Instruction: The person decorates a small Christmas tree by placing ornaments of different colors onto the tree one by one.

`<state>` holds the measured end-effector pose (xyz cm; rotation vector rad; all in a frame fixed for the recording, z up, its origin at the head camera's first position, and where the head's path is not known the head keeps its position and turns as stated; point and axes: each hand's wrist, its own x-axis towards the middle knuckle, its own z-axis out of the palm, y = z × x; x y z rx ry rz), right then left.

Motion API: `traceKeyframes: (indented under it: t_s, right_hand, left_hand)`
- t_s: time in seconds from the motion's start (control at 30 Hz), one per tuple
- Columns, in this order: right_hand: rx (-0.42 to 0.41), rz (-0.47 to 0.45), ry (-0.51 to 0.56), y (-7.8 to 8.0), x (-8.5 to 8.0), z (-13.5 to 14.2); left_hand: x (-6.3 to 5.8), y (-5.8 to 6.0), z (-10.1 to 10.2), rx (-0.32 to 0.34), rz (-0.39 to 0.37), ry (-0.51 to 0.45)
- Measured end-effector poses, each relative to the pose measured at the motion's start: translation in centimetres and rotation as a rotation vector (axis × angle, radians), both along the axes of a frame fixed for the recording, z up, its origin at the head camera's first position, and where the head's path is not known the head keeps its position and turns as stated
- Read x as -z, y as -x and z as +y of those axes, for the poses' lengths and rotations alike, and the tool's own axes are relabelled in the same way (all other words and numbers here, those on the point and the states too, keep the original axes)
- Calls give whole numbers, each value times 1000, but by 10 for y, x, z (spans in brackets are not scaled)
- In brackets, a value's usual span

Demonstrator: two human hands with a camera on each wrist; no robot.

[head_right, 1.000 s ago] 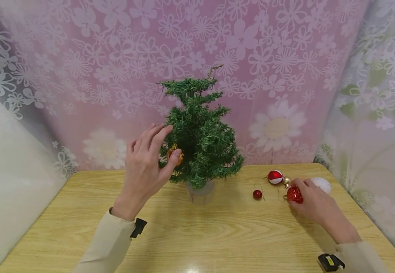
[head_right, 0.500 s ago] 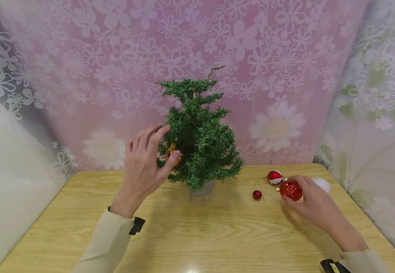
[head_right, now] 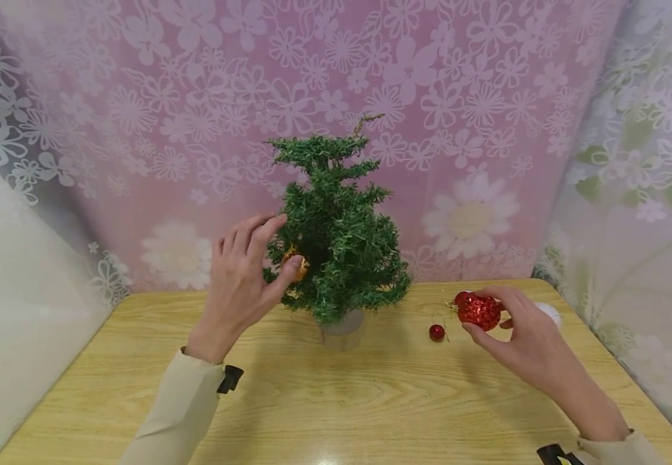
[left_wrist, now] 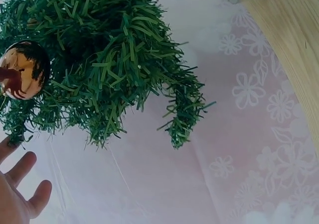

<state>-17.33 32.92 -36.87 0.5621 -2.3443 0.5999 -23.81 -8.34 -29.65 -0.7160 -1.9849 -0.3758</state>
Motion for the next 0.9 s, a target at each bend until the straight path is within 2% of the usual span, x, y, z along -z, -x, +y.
traceKeyframes:
  t_s: [0.23,0.57,0.9]
  right_hand:
    - [-24,10,46,-10,-12,-14]
    - [-88,31,84,-24,-31,-33]
    - [-167,57,129,-38,-45,-47]
  left_hand:
    - [1,7,-6,-16,30,-2]
    - [2,12,-10,40,-15,-39]
    - [-7,11,-4,112,-22,-108]
